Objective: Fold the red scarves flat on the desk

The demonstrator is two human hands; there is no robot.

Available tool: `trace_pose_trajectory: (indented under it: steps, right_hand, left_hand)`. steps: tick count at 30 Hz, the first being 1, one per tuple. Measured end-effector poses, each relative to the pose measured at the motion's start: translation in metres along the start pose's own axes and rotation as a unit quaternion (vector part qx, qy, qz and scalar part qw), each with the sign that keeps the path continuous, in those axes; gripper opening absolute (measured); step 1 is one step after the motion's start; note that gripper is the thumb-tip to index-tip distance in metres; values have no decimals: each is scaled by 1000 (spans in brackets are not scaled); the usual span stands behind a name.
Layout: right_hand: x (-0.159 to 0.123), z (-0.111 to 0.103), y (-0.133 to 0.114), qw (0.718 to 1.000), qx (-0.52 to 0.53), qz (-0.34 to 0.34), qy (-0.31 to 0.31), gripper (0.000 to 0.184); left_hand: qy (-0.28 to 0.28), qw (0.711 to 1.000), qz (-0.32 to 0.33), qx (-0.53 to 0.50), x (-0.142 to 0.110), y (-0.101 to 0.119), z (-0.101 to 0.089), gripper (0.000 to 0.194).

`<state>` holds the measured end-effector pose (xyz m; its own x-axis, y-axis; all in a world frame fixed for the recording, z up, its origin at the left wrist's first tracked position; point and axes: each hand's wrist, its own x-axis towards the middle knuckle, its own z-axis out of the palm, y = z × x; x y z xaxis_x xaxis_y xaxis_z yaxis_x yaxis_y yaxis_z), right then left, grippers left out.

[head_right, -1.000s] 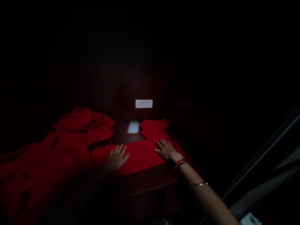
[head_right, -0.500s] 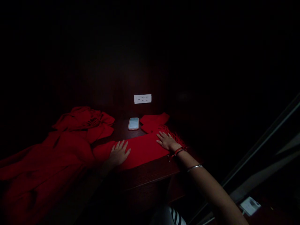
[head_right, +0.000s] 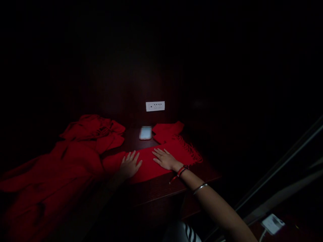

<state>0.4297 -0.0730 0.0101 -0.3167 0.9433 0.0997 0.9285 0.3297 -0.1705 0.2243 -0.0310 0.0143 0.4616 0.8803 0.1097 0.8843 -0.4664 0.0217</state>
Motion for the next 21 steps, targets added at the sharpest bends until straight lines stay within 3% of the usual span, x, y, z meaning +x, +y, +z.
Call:
trace_pose_trajectory:
  steps: [5, 8, 11, 14, 18, 21]
  right_hand:
    - [-12, -10, 25, 999, -13, 42, -15, 60]
    - [-14, -18, 20, 998, -20, 64, 9, 60]
    - [-13, -15, -3, 999, -7, 13, 37, 58]
    - [-11, -6, -22, 999, 2, -26, 23, 55]
    - [-19, -5, -23, 998, 28, -37, 38, 51]
    - [-40, -14, -20, 991, 68, -71, 86, 45]
  left_hand:
    - [2, 1000, 4, -5, 0, 0, 0, 56]
    - [18, 1000, 4, -4, -1, 0, 1, 55]
    - [42, 999, 6, -3, -1, 0, 4, 53]
    - [60, 998, 10, -5, 0, 1, 7, 52]
    - [85, 996, 28, -1, -5, 4, -1, 49]
    - [98, 989, 107, 0, -23, 5, -16, 46]
